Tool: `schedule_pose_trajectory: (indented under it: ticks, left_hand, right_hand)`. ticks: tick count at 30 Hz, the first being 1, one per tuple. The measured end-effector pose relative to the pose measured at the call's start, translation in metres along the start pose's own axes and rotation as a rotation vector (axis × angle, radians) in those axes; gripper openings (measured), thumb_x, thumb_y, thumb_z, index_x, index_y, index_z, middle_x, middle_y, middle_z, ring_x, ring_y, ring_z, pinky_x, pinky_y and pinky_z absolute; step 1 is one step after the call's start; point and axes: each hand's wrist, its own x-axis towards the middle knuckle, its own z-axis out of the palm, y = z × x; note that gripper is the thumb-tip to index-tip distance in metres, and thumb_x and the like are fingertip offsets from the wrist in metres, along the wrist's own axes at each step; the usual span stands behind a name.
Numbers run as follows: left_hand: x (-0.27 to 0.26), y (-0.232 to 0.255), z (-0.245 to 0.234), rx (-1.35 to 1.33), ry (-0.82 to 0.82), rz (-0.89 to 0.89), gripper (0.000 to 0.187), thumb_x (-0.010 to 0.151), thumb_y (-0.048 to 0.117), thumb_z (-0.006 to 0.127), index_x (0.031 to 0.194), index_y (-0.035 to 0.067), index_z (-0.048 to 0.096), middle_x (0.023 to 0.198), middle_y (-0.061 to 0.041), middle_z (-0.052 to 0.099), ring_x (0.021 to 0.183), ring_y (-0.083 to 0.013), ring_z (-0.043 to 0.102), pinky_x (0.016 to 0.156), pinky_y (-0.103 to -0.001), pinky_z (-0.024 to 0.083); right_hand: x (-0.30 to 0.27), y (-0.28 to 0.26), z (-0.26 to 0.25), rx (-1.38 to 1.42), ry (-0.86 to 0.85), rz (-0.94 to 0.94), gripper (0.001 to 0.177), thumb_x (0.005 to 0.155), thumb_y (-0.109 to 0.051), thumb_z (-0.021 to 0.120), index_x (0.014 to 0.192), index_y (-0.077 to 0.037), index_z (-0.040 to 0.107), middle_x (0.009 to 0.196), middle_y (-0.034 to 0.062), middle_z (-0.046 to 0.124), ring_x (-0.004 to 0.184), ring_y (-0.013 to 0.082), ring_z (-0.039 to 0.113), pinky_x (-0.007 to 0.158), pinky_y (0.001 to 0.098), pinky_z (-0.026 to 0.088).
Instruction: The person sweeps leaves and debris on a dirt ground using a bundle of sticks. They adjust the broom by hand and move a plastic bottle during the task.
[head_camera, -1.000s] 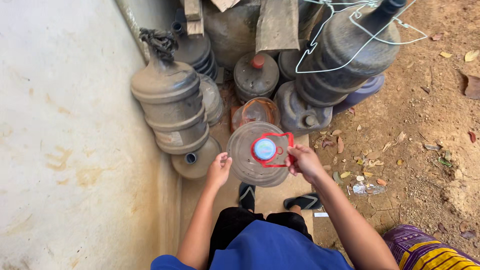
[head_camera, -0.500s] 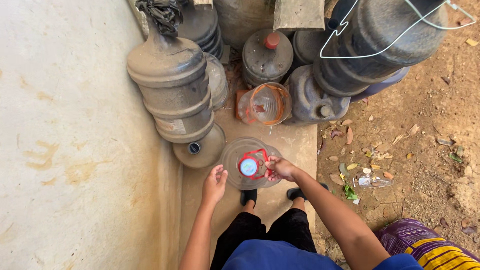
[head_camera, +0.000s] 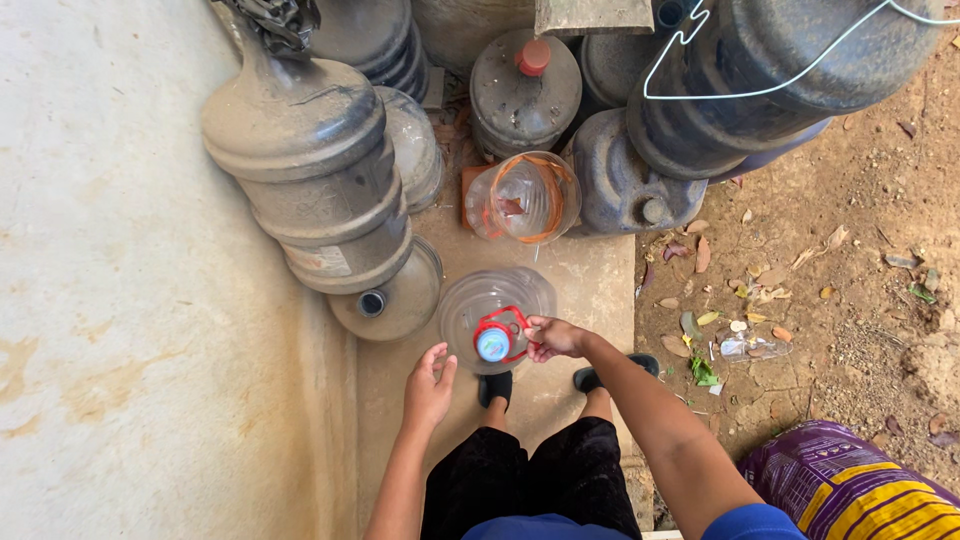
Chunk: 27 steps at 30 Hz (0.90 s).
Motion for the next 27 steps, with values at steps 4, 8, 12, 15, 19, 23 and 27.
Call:
schedule_pose_trajectory:
  ticks: [4, 8, 12, 15, 19, 23, 27]
  left_hand:
    - [0.007, 0.001, 0.012, 0.016, -0.013, 0.009, 0.045, 0.094, 0.032, 0.065, 0.132, 0.007, 0.063, 0.129, -0.014, 0.07, 0.111, -0.0272, 0.071, 0.094, -0.038, 0.054]
    - [0.008, 0.008, 0.024, 0.037, -0.038, 0.019, 0.046, 0.094, 0.032, 0.065, 0.133, 0.008, 0.062, 0.128, -0.014, 0.07, 0.111, -0.0279, 0.07, 0.093, -0.039, 0.054]
    - [0.007, 0.016, 0.033, 0.029, -0.048, 0.012, 0.046, 0.094, 0.032, 0.066, 0.132, 0.007, 0.062, 0.128, -0.015, 0.07, 0.112, -0.028, 0.07, 0.094, -0.039, 0.054]
    - [0.008, 0.016, 0.039, 0.037, -0.061, 0.026, 0.046, 0.094, 0.032, 0.065, 0.132, 0.007, 0.062, 0.128, -0.015, 0.07, 0.111, -0.0279, 0.07, 0.094, -0.039, 0.054]
    - [0.008, 0.014, 0.051, 0.066, -0.083, 0.075, 0.046, 0.094, 0.033, 0.065, 0.132, 0.007, 0.063, 0.127, -0.015, 0.071, 0.11, -0.0276, 0.071, 0.094, -0.038, 0.054]
    - [0.005, 0.025, 0.068, 0.116, -0.105, 0.084, 0.047, 0.094, 0.033, 0.065, 0.132, 0.007, 0.063, 0.127, -0.015, 0.071, 0.109, -0.0275, 0.071, 0.094, -0.038, 0.054]
    - [0.0, 0.054, 0.1, 0.171, -0.171, 0.129, 0.047, 0.094, 0.034, 0.065, 0.132, 0.006, 0.062, 0.127, -0.015, 0.071, 0.11, -0.0265, 0.072, 0.093, -0.038, 0.055]
  right_hand:
    - [0.003, 0.02, -0.03, -0.021, 0.127, -0.023, 0.022, 0.109, -0.033, 0.049, 0.112, -0.012, 0.052, 0.082, 0.0069, 0.069, 0.071, 0.0156, 0.069, 0.068, 0.0312, 0.059]
    - [-0.006, 0.038, -0.043, -0.059, 0.455, -0.061, 0.021, 0.105, -0.029, 0.05, 0.118, -0.013, 0.058, 0.079, 0.0089, 0.065, 0.061, 0.018, 0.063, 0.06, 0.0342, 0.054]
    - [-0.021, 0.054, -0.045, -0.135, 0.73, -0.122, 0.031, 0.104, -0.025, 0.055, 0.122, -0.002, 0.063, 0.086, 0.0115, 0.069, 0.068, 0.0198, 0.068, 0.066, 0.0364, 0.056]
    - [-0.031, 0.065, -0.048, -0.229, 0.776, -0.116, 0.041, 0.101, -0.026, 0.062, 0.135, -0.004, 0.06, 0.104, 0.011, 0.074, 0.092, 0.0215, 0.07, 0.085, 0.0347, 0.055]
    - [-0.036, 0.077, -0.051, -0.012, 0.785, -0.26, 0.05, 0.098, -0.026, 0.066, 0.143, -0.005, 0.058, 0.129, 0.0126, 0.071, 0.12, 0.0226, 0.065, 0.103, 0.0338, 0.049]
    - [-0.056, 0.076, -0.054, 0.164, 0.791, -0.232, 0.065, 0.095, -0.028, 0.069, 0.154, -0.014, 0.045, 0.15, 0.0084, 0.056, 0.137, 0.0214, 0.052, 0.111, 0.0337, 0.041]
    - [-0.102, 0.083, -0.073, 0.39, 0.763, -0.185, 0.064, 0.098, -0.036, 0.065, 0.155, -0.022, 0.042, 0.152, 0.0021, 0.048, 0.134, 0.021, 0.051, 0.105, 0.0412, 0.047]
